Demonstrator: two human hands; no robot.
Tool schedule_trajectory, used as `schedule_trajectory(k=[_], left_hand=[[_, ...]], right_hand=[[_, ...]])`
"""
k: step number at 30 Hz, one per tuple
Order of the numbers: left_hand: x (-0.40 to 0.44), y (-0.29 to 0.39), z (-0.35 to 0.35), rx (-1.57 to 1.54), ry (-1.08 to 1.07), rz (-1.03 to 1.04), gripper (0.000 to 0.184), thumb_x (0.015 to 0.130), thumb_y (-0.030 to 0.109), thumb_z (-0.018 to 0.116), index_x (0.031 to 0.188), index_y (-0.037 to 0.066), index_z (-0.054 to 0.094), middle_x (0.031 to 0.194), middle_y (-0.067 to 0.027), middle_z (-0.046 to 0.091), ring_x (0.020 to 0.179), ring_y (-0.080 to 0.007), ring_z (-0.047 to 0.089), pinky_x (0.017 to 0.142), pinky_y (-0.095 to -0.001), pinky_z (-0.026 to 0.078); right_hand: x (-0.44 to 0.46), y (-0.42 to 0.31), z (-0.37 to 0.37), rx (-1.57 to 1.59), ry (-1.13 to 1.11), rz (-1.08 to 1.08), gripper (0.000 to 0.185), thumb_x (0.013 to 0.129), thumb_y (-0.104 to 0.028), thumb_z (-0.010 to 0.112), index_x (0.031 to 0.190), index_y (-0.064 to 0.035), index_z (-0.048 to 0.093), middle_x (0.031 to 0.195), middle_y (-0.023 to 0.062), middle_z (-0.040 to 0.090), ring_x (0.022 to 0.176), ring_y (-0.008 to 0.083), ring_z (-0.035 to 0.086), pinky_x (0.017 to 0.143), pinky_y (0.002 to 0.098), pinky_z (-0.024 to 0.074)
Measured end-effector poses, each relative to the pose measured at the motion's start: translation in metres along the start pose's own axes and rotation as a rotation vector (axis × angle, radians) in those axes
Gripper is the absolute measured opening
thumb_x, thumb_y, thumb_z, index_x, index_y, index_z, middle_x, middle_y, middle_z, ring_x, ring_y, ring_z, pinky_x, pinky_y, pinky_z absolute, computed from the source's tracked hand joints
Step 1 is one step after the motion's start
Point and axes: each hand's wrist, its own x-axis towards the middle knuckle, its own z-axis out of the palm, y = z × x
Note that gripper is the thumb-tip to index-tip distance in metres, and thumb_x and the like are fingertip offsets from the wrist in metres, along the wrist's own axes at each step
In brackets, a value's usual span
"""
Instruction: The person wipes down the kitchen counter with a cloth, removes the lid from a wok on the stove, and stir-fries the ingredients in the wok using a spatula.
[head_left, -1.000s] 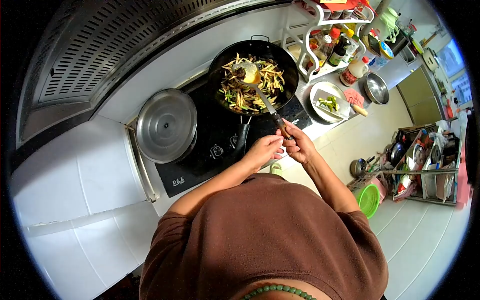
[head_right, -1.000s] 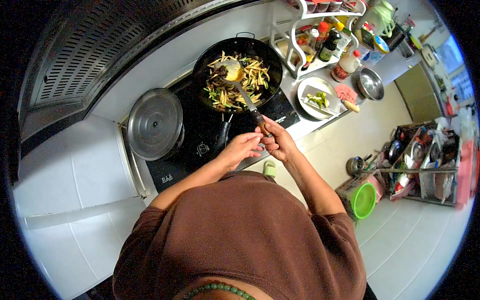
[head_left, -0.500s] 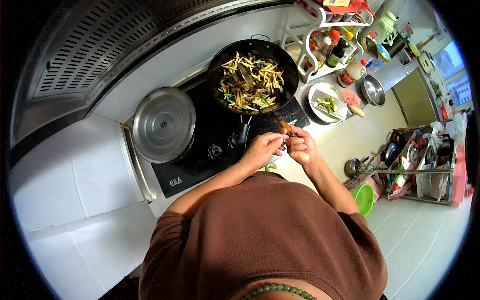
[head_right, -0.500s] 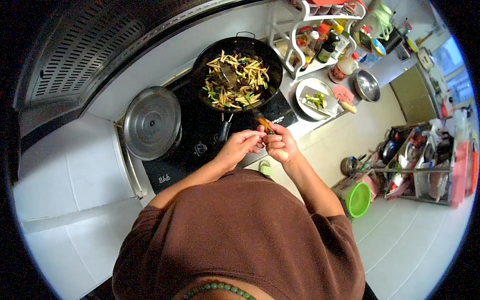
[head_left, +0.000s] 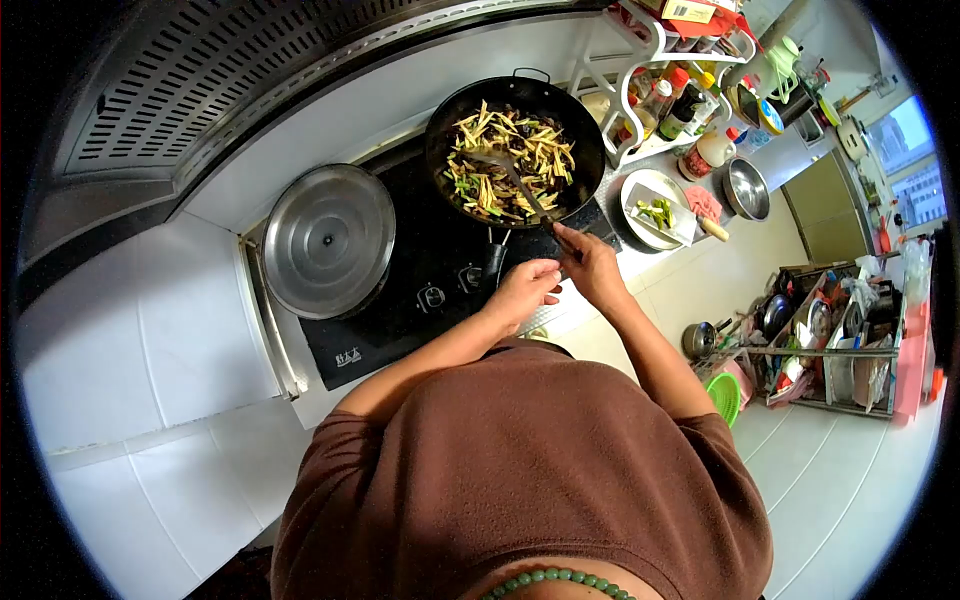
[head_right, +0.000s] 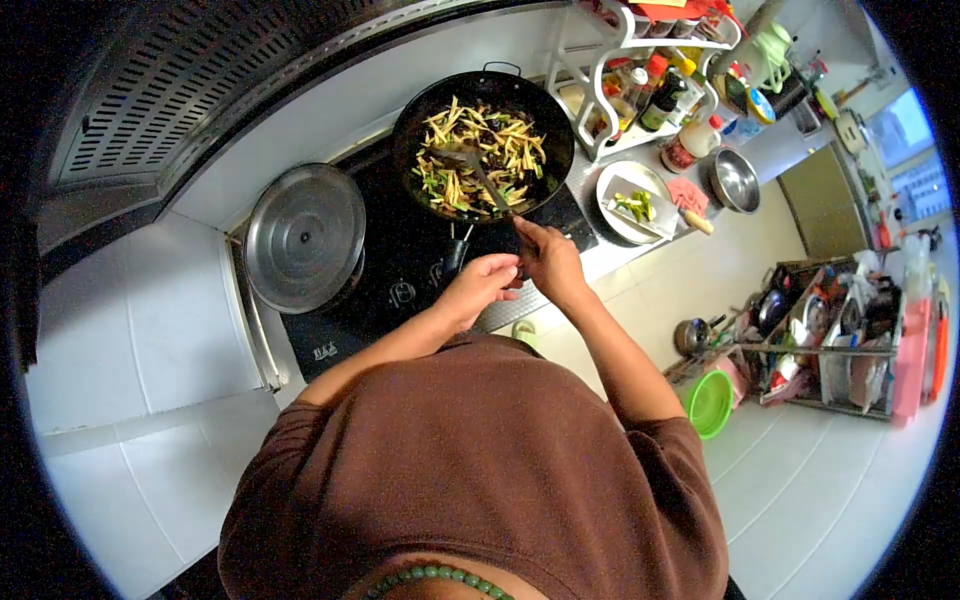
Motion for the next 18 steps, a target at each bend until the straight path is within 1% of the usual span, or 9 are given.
schedule_trajectory(k=[3,4,5,7,10,11,14,16,18], left_hand=[[-0.004,-0.001,-0.001,-0.050,-0.009,-0.011,0.039,0.089,0.016,0.049,0.121,-0.006,0.045,0.106,-0.0107,0.055,0.090,-0.0156,0.055,0.073,-0.0270,0.047],[-0.006,0.002,0.000,-0.038,-0.032,-0.014,0.039,0.090,0.016,0.049,0.122,-0.006,0.043,0.107,-0.0100,0.054,0.091,-0.0154,0.054,0.074,-0.0272,0.047],[-0.008,0.005,0.001,-0.026,-0.055,-0.018,0.040,0.090,0.017,0.048,0.123,-0.005,0.042,0.108,-0.0094,0.054,0.093,-0.0152,0.054,0.075,-0.0274,0.046],[-0.008,0.007,0.001,-0.005,-0.093,-0.022,0.040,0.091,0.017,0.048,0.124,-0.005,0.041,0.109,-0.0090,0.053,0.094,-0.0150,0.053,0.077,-0.0276,0.046],[-0.006,0.004,0.001,0.020,-0.124,-0.036,0.040,0.091,0.017,0.048,0.124,-0.004,0.042,0.109,-0.0096,0.053,0.094,-0.0149,0.053,0.078,-0.0274,0.045],[-0.004,0.003,0.002,0.030,-0.130,-0.049,0.040,0.091,0.017,0.048,0.124,-0.004,0.042,0.109,-0.0098,0.053,0.095,-0.0149,0.053,0.078,-0.0272,0.045],[-0.002,0.001,0.003,0.048,-0.118,-0.054,0.040,0.091,0.018,0.048,0.124,-0.003,0.042,0.109,-0.0105,0.053,0.095,-0.0151,0.053,0.078,-0.0268,0.045],[-0.004,0.000,0.003,0.044,-0.086,-0.048,0.040,0.091,0.018,0.047,0.125,-0.003,0.041,0.110,-0.0110,0.053,0.095,-0.0153,0.053,0.078,-0.0268,0.045],[-0.003,0.003,0.003,0.036,-0.054,-0.029,0.041,0.092,0.017,0.047,0.126,-0.004,0.040,0.111,-0.0114,0.052,0.096,-0.0157,0.053,0.079,-0.0272,0.045]], right_hand=[[-0.006,0.004,-0.008,0.310,-0.061,0.025,0.043,0.076,0.007,0.055,0.118,-0.0022,0.053,0.101,0.0120,0.063,0.092,0.0144,0.059,0.078,0.0248,0.0454],[-0.008,-0.004,-0.022,0.250,-0.122,0.054,0.042,0.078,0.009,0.052,0.119,0.0017,0.051,0.109,0.0097,0.061,0.098,0.0111,0.055,0.082,0.0233,0.0437],[-0.012,-0.007,-0.028,0.273,-0.029,0.001,0.043,0.075,0.005,0.057,0.117,-0.0017,0.053,0.098,0.0176,0.063,0.089,0.0176,0.061,0.076,0.0268,0.0468],[-0.017,-0.004,-0.037,0.294,-0.006,0.019,0.043,0.074,0.005,0.056,0.117,-0.0017,0.053,0.097,0.0174,0.063,0.088,0.0183,0.062,0.076,0.0273,0.0469],[-0.013,0.015,-0.035,0.194,0.020,0.022,0.044,0.074,0.005,0.056,0.117,-0.0015,0.053,0.095,0.0175,0.063,0.085,0.0188,0.062,0.075,0.0278,0.0470],[-0.009,0.021,-0.034,0.102,0.016,0.084,0.045,0.074,0.005,0.056,0.118,-0.0024,0.052,0.093,0.0179,0.063,0.083,0.0188,0.062,0.073,0.0278,0.0472],[-0.006,0.021,-0.034,0.257,0.046,0.097,0.045,0.075,0.005,0.056,0.119,-0.0052,0.053,0.097,0.0159,0.063,0.085,0.0174,0.061,0.075,0.0276,0.0465],[-0.017,0.008,-0.039,0.367,0.038,0.095,0.045,0.076,0.005,0.056,0.119,-0.0065,0.053,0.100,0.0151,0.063,0.088,0.0170,0.060,0.076,0.0274,0.0460],[-0.026,0.006,-0.042,0.356,-0.031,0.112,0.045,0.076,0.004,0.056,0.120,-0.0064,0.053,0.103,0.0150,0.062,0.091,0.0173,0.060,0.079,0.0275,0.0455]])
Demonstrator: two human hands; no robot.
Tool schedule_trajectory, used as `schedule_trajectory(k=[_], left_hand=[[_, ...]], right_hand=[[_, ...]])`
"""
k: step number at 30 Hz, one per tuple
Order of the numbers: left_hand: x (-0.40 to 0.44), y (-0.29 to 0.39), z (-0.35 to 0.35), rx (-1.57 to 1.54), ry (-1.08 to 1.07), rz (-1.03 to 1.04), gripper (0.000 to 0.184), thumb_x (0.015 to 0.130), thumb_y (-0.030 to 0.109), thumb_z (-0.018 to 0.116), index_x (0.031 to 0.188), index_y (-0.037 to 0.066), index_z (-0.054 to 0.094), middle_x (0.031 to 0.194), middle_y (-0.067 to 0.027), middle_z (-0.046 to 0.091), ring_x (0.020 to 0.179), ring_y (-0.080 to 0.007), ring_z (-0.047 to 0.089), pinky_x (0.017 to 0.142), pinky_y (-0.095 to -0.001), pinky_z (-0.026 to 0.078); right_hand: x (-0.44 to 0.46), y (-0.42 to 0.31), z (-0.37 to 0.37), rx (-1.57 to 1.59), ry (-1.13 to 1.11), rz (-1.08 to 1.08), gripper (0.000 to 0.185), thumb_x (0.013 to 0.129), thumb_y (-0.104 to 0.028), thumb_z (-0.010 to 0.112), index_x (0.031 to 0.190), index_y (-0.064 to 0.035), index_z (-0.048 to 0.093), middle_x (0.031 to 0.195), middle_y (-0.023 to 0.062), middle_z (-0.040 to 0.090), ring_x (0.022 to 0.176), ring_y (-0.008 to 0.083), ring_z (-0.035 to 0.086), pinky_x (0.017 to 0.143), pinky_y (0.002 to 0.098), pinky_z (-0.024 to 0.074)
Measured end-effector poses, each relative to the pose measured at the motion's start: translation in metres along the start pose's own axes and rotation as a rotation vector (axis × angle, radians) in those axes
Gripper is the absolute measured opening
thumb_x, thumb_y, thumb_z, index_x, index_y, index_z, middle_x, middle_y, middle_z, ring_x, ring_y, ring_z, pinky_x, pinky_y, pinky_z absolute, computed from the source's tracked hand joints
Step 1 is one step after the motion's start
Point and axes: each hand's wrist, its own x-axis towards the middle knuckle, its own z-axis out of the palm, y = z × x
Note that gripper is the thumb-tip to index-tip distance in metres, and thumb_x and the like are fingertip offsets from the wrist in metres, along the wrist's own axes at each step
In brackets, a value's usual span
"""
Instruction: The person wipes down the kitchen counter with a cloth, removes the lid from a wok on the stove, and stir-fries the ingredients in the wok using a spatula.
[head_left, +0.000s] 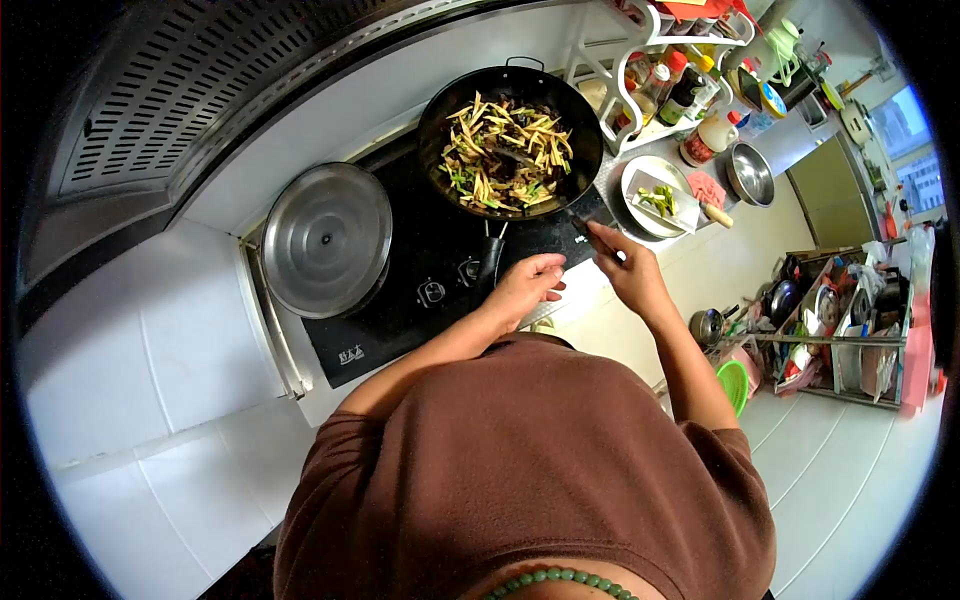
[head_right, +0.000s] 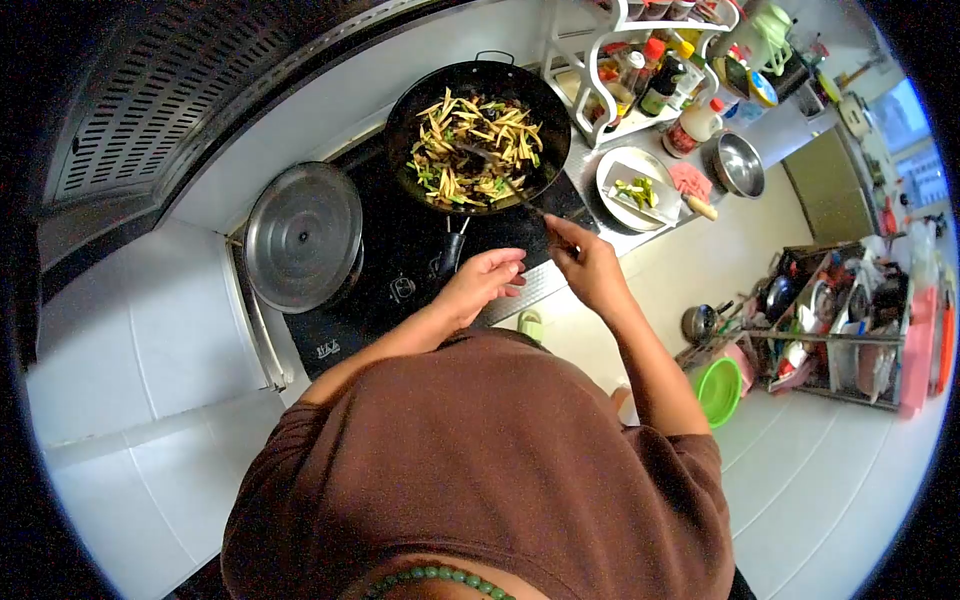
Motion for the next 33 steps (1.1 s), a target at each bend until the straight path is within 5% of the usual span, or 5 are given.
schedule_trajectory(k=[10,14,22,25,33], left_hand=[[0.001,0.011,0.006,-0.146,-0.053,0.061,0.037,0.092,0.014,0.045,0.124,-0.002,0.040,0.111,-0.0075,0.053,0.095,-0.0162,0.054,0.080,-0.0297,0.045],[0.003,0.016,0.014,-0.292,-0.163,0.008,0.026,0.092,0.016,0.044,0.113,0.000,0.047,0.107,-0.0067,0.054,0.095,-0.0178,0.055,0.081,-0.0316,0.045],[0.031,0.015,0.026,-0.607,-0.100,-0.073,0.017,0.091,0.015,0.045,0.099,0.002,0.052,0.092,-0.0082,0.057,0.087,-0.0207,0.057,0.081,-0.0343,0.047],[0.035,0.011,0.028,-0.673,-0.046,-0.075,0.015,0.091,0.017,0.046,0.098,0.005,0.052,0.093,-0.0067,0.056,0.086,-0.0196,0.057,0.081,-0.0335,0.047],[0.018,0.003,0.023,-0.613,-0.036,-0.106,0.021,0.091,0.025,0.048,0.103,0.009,0.054,0.095,-0.0030,0.056,0.086,-0.0150,0.055,0.077,-0.0313,0.047]], right_hand=[[-0.008,-0.023,0.003,-0.008,-0.051,-0.046,0.042,0.078,0.000,0.057,0.119,-0.0027,0.052,0.099,0.0157,0.063,0.090,0.0184,0.061,0.077,0.0289,0.0470],[-0.021,-0.038,-0.012,0.036,-0.150,0.171,0.042,0.079,0.000,0.055,0.120,-0.0052,0.052,0.103,0.0133,0.062,0.092,0.0156,0.059,0.080,0.0288,0.0453],[-0.001,-0.009,0.010,0.097,0.072,0.028,0.043,0.079,0.001,0.053,0.122,-0.0021,0.049,0.099,0.0142,0.062,0.089,0.0154,0.059,0.078,0.0267,0.0452],[0.005,-0.013,0.014,0.054,0.052,0.033,0.045,0.080,0.004,0.052,0.124,-0.0025,0.048,0.108,0.0094,0.059,0.098,0.0134,0.053,0.085,0.0261,0.0419],[-0.005,-0.019,0.020,0.021,-0.011,-0.025,0.043,0.077,-0.001,0.055,0.120,-0.0046,0.052,0.105,0.0158,0.062,0.094,0.0185,0.059,0.081,0.0296,0.0449]])
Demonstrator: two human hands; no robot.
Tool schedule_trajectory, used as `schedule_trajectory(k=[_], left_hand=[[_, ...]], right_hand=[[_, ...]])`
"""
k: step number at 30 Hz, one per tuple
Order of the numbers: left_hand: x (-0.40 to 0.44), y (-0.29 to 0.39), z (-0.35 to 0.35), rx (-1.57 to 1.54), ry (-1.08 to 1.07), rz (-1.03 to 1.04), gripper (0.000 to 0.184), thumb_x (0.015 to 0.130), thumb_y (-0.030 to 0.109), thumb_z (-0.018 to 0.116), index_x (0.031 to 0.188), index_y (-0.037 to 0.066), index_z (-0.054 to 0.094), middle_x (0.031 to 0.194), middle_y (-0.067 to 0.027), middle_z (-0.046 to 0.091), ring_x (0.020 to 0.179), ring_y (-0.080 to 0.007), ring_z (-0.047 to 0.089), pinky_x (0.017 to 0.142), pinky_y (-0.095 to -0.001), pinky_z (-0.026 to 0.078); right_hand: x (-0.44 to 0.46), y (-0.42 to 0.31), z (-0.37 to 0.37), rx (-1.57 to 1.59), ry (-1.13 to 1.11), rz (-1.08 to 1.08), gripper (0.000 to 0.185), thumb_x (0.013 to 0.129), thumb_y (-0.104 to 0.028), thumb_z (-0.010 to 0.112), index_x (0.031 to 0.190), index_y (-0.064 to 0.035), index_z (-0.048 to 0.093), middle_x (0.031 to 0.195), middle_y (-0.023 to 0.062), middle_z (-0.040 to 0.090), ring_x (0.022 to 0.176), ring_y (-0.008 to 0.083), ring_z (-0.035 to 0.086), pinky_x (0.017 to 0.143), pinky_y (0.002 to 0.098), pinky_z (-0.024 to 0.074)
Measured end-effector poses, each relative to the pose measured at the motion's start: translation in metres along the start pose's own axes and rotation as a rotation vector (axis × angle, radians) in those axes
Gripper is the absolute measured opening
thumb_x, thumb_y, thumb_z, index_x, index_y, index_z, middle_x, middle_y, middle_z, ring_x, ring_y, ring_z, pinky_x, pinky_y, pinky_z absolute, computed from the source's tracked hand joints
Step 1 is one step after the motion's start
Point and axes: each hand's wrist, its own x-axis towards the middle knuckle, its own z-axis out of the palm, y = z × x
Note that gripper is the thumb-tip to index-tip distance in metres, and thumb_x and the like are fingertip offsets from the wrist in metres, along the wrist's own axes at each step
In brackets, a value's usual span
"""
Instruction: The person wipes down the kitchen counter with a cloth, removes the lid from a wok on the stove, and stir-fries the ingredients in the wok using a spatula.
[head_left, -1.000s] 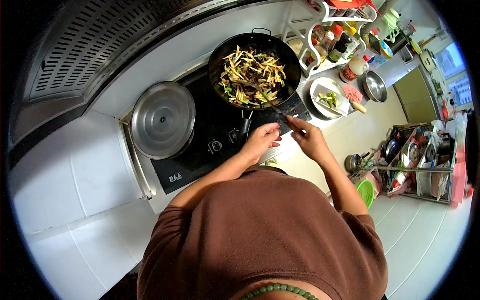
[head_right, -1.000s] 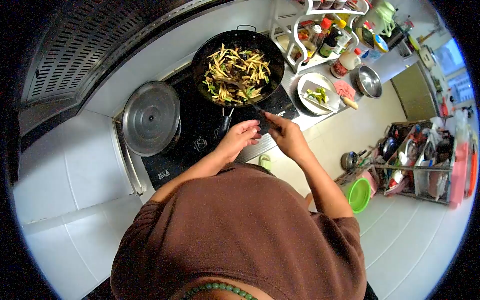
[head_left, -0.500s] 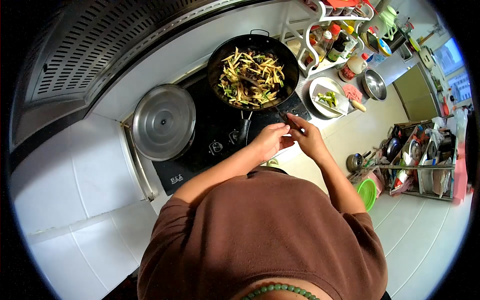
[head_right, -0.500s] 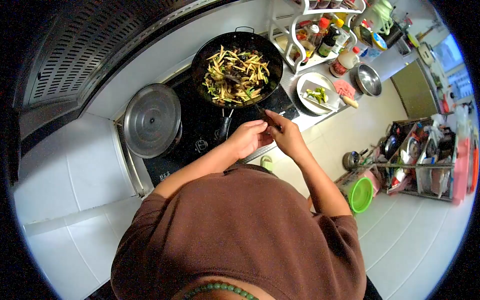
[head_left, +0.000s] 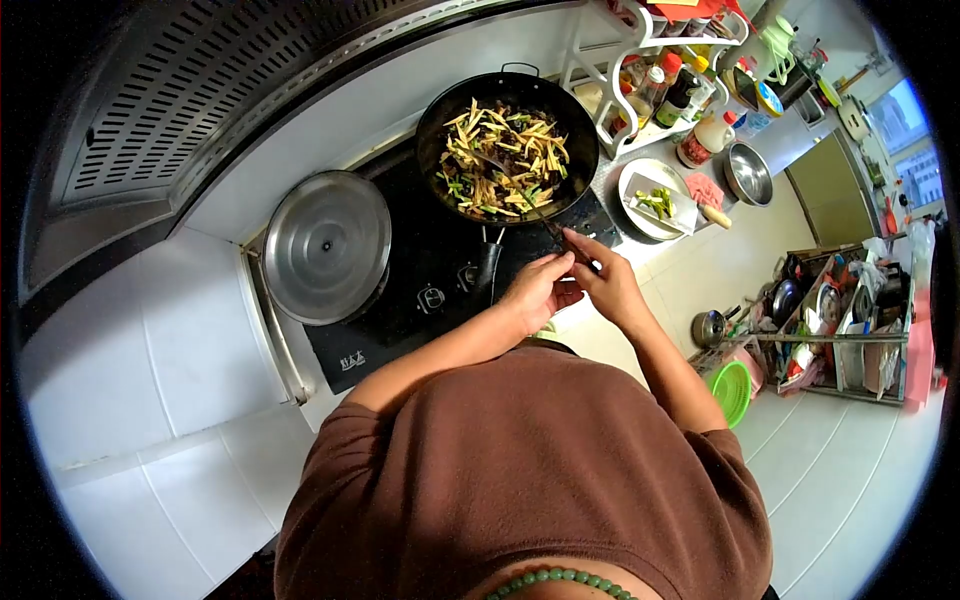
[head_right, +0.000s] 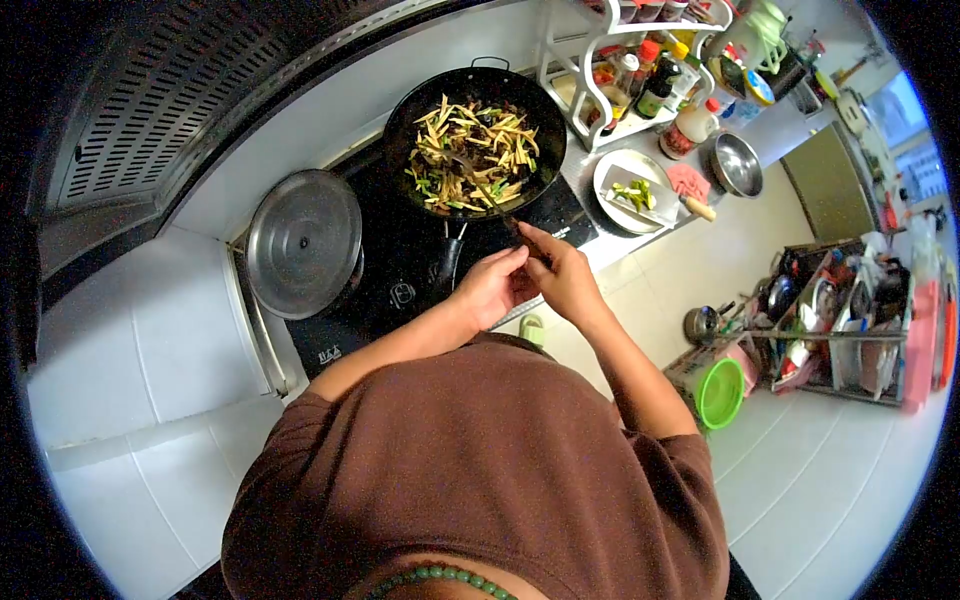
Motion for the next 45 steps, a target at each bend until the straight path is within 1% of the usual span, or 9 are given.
schedule_trajectory(k=[6,15,19,25,28,29,32,36,45], left_hand=[[0.011,0.010,0.020,0.093,0.050,0.052,0.019,0.091,0.027,0.048,0.099,0.010,0.054,0.091,-0.0024,0.057,0.082,-0.0154,0.056,0.074,-0.0307,0.046],[0.046,0.021,0.060,0.325,-0.026,0.042,0.021,0.091,0.029,0.045,0.096,0.011,0.056,0.085,-0.0004,0.059,0.072,-0.0117,0.058,0.063,-0.0269,0.048],[0.068,0.040,0.055,0.272,0.048,0.088,0.026,0.090,0.037,0.046,0.094,0.012,0.055,0.085,-0.0007,0.058,0.069,-0.0143,0.058,0.059,-0.0284,0.049],[0.082,0.076,0.034,0.077,0.101,0.211,0.030,0.091,0.041,0.043,0.095,0.014,0.055,0.088,-0.0018,0.058,0.082,-0.0163,0.056,0.077,-0.0339,0.048],[0.076,0.082,0.020,0.020,0.056,0.227,0.031,0.090,0.041,0.043,0.101,0.014,0.053,0.093,-0.0017,0.057,0.085,-0.0164,0.055,0.076,-0.0336,0.048],[0.073,0.080,0.019,0.001,0.057,0.229,0.031,0.090,0.041,0.044,0.102,0.014,0.052,0.093,-0.0016,0.057,0.085,-0.0165,0.055,0.076,-0.0337,0.048],[0.057,0.068,0.024,-0.098,0.020,0.257,0.034,0.089,0.044,0.044,0.107,0.016,0.051,0.100,-0.0014,0.056,0.090,-0.0173,0.055,0.080,-0.0346,0.046],[0.052,0.040,0.025,-0.171,-0.086,0.224,0.029,0.091,0.042,0.040,0.101,0.018,0.053,0.093,0.0018,0.057,0.084,-0.0140,0.055,0.076,-0.0331,0.046],[0.032,0.008,0.033,-0.270,-0.072,0.220,0.033,0.095,0.037,0.031,0.113,0.014,0.048,0.109,-0.0005,0.055,0.097,-0.0160,0.053,0.085,-0.0344,0.042]], right_hand=[[0.011,-0.005,-0.004,0.051,0.076,0.066,0.042,0.081,0.000,0.053,0.123,-0.0024,0.049,0.106,0.0095,0.060,0.098,0.0138,0.054,0.085,0.0257,0.0418],[0.034,0.034,-0.019,0.316,0.354,0.087,0.042,0.086,-0.007,0.049,0.126,0.0026,0.042,0.117,0.0151,0.054,0.099,0.0169,0.054,0.084,0.0259,0.0422],[0.072,0.025,-0.025,0.355,0.236,0.188,0.044,0.083,-0.008,0.051,0.125,0.0015,0.044,0.101,0.0175,0.061,0.083,0.0170,0.058,0.072,0.0276,0.0466],[0.132,0.001,-0.011,0.274,0.024,0.160,0.041,0.085,-0.007,0.054,0.124,-0.0028,0.047,0.089,0.0104,0.062,0.072,0.0157,0.059,0.060,0.0277,0.0490],[0.146,-0.003,-0.009,-0.138,-0.070,-0.016,0.039,0.082,-0.007,0.054,0.121,-0.0034,0.051,0.087,0.0102,0.065,0.070,0.0140,0.061,0.063,0.0275,0.0498],[0.142,-0.015,-0.011,-0.342,-0.054,-0.024,0.043,0.073,-0.017,0.061,0.115,-0.0117,0.056,0.091,0.0199,0.063,0.078,0.0260,0.065,0.069,0.0332,0.0500],[0.131,-0.020,-0.013,-0.682,-0.174,-0.275,0.043,0.067,-0.012,0.060,0.111,-0.0126,0.060,0.085,0.0195,0.063,0.078,0.0341,0.062,0.068,0.0393,0.0494],[0.103,-0.034,-0.024,-0.838,-0.221,-0.341,0.050,0.063,-0.009,0.061,0.113,-0.0148,0.059,0.087,0.0146,0.059,0.077,0.0325,0.059,0.067,0.0379,0.0478],[0.062,-0.039,-0.029,-0.866,-0.125,-0.391,0.039,0.070,-0.010,0.056,0.107,-0.0213,0.062,0.086,0.0070,0.059,0.072,0.0288,0.061,0.060,0.0389,0.0491]])
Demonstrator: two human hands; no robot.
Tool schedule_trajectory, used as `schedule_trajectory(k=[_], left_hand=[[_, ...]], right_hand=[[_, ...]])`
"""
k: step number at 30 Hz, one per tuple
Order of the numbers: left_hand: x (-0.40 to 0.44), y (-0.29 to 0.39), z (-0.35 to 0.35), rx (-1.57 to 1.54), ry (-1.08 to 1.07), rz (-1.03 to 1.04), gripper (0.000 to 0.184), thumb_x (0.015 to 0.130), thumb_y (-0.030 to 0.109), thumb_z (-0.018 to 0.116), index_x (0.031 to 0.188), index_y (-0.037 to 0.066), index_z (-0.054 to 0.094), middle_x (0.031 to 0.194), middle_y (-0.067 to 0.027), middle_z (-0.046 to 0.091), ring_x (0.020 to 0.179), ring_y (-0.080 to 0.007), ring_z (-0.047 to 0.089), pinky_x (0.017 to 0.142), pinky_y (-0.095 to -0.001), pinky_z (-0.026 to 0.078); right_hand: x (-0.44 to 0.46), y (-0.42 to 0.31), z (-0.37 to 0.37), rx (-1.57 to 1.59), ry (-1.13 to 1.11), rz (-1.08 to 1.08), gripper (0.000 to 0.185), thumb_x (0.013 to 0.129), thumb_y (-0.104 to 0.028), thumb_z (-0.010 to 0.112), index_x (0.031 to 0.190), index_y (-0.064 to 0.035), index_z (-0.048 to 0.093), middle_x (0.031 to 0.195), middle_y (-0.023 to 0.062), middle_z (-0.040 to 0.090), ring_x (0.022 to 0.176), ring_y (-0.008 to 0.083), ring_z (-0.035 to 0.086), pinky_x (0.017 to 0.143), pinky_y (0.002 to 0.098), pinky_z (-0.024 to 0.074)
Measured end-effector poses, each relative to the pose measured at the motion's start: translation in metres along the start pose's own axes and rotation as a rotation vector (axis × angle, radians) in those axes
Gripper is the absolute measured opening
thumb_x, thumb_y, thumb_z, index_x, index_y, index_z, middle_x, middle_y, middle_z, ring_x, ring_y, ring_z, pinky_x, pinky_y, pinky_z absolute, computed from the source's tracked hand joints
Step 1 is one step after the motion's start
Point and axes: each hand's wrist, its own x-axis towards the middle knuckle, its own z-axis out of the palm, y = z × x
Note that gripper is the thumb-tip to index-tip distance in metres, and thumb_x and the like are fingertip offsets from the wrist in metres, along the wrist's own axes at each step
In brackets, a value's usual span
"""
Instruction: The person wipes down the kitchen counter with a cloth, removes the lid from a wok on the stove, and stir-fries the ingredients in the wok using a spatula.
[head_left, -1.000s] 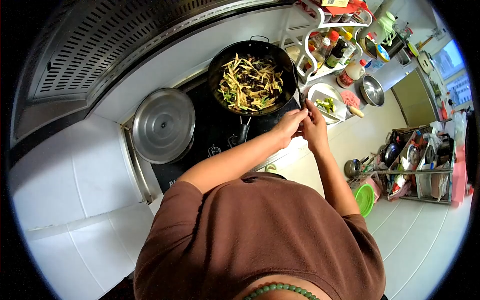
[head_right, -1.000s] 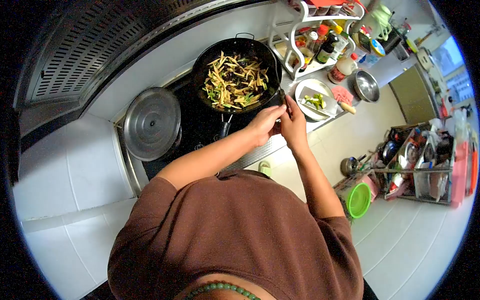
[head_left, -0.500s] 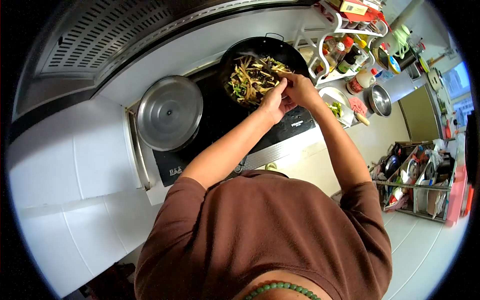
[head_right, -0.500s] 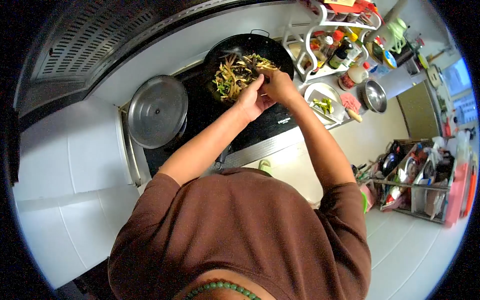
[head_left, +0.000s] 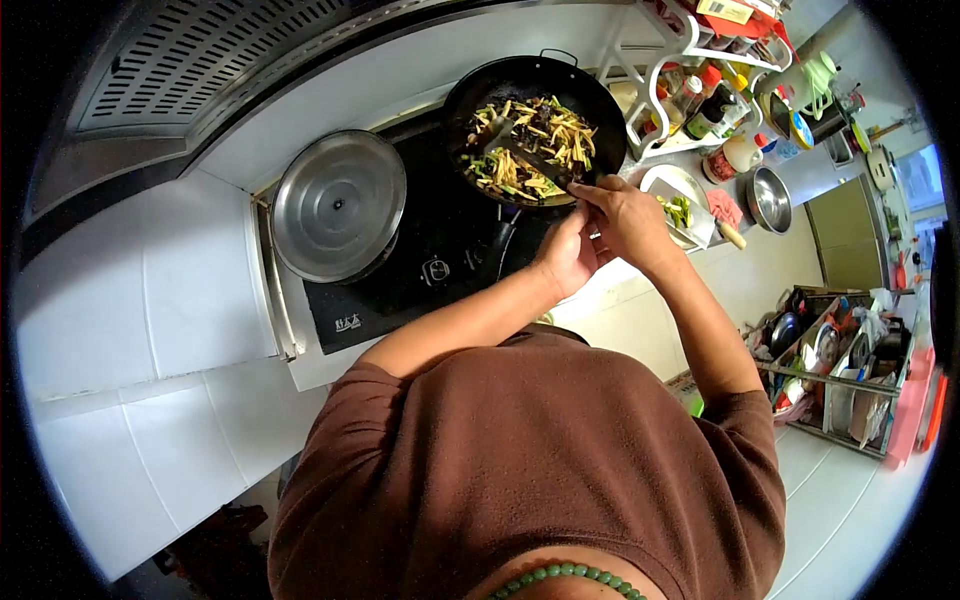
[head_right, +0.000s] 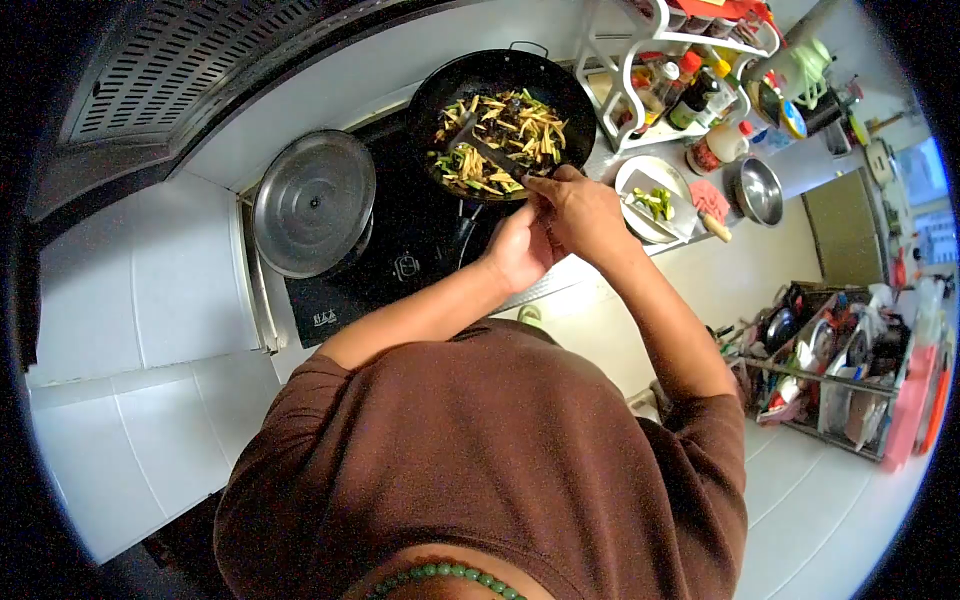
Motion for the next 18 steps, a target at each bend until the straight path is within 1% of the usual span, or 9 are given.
schedule_trajectory(k=[1,3,6,7,10,13,14,17,18], left_hand=[[-0.004,-0.003,0.004,0.005,-0.013,-0.007,0.033,0.095,0.037,0.031,0.113,0.014,0.048,0.109,-0.0007,0.055,0.097,-0.0161,0.053,0.085,-0.0342,0.042],[-0.008,-0.007,0.009,0.016,-0.041,-0.020,0.033,0.095,0.036,0.030,0.113,0.014,0.048,0.108,-0.0011,0.055,0.097,-0.0162,0.053,0.086,-0.0338,0.042],[-0.009,-0.011,0.005,0.051,-0.081,0.030,0.030,0.095,0.033,0.033,0.112,0.014,0.048,0.109,-0.0022,0.055,0.098,-0.0168,0.052,0.086,-0.0347,0.042],[-0.009,-0.012,0.004,0.063,-0.103,0.046,0.029,0.095,0.032,0.034,0.112,0.014,0.048,0.110,-0.0025,0.055,0.099,-0.0169,0.052,0.087,-0.0354,0.042],[-0.019,-0.022,0.004,0.172,-0.111,0.006,0.027,0.094,0.029,0.035,0.112,0.014,0.048,0.112,-0.0036,0.053,0.100,-0.0173,0.052,0.085,-0.0383,0.043],[-0.023,-0.026,0.014,0.289,-0.161,-0.023,0.027,0.093,0.026,0.034,0.113,0.013,0.048,0.112,-0.0040,0.053,0.100,-0.0180,0.053,0.083,-0.0406,0.045],[-0.021,-0.026,0.017,0.299,-0.201,-0.004,0.027,0.093,0.023,0.034,0.114,0.012,0.047,0.111,-0.0042,0.054,0.099,-0.0192,0.054,0.083,-0.0404,0.046],[-0.016,-0.026,0.011,0.339,-0.283,0.032,0.027,0.093,0.022,0.035,0.115,0.011,0.047,0.112,-0.0046,0.053,0.098,-0.0202,0.054,0.083,-0.0397,0.046],[-0.017,-0.025,0.015,0.367,-0.260,0.033,0.027,0.093,0.021,0.034,0.115,0.010,0.046,0.112,-0.0050,0.053,0.097,-0.0200,0.055,0.080,-0.0379,0.047]], right_hand=[[-0.004,0.001,-0.002,-0.015,-0.013,0.002,0.038,0.071,-0.011,0.056,0.107,-0.0215,0.062,0.086,0.0065,0.059,0.071,0.0285,0.061,0.060,0.0389,0.0492],[-0.010,0.003,-0.005,-0.025,0.058,-0.055,0.037,0.070,-0.014,0.058,0.106,-0.0216,0.063,0.084,0.0050,0.058,0.068,0.0265,0.060,0.056,0.0375,0.0491],[-0.016,-0.001,-0.013,-0.059,0.103,-0.107,0.036,0.070,-0.015,0.059,0.105,-0.0196,0.063,0.082,0.0040,0.057,0.065,0.0242,0.060,0.054,0.0349,0.0489],[-0.018,0.001,-0.013,-0.066,0.081,-0.119,0.037,0.069,-0.015,0.059,0.105,-0.0195,0.063,0.082,0.0040,0.057,0.065,0.0239,0.060,0.054,0.0348,0.0489],[-0.027,0.011,-0.017,-0.083,0.036,-0.149,0.037,0.069,-0.015,0.060,0.105,-0.0198,0.064,0.082,0.0042,0.057,0.066,0.0232,0.060,0.054,0.0339,0.0487],[-0.038,0.011,-0.037,-0.109,0.018,-0.139,0.038,0.068,-0.015,0.060,0.105,-0.0201,0.064,0.082,0.0042,0.057,0.065,0.0230,0.060,0.054,0.0335,0.0484],[-0.040,0.006,-0.039,-0.125,0.027,-0.072,0.040,0.066,-0.015,0.061,0.105,-0.0200,0.064,0.081,0.0043,0.057,0.066,0.0230,0.060,0.054,0.0326,0.0485],[-0.041,0.002,-0.047,-0.105,0.049,-0.082,0.040,0.065,-0.014,0.062,0.104,-0.0199,0.064,0.082,0.0038,0.057,0.067,0.0223,0.060,0.055,0.0319,0.0487],[-0.041,0.001,-0.049,-0.114,0.034,-0.081,0.038,0.066,-0.014,0.062,0.103,-0.0196,0.064,0.082,0.0035,0.057,0.069,0.0218,0.060,0.056,0.0315,0.0486]])
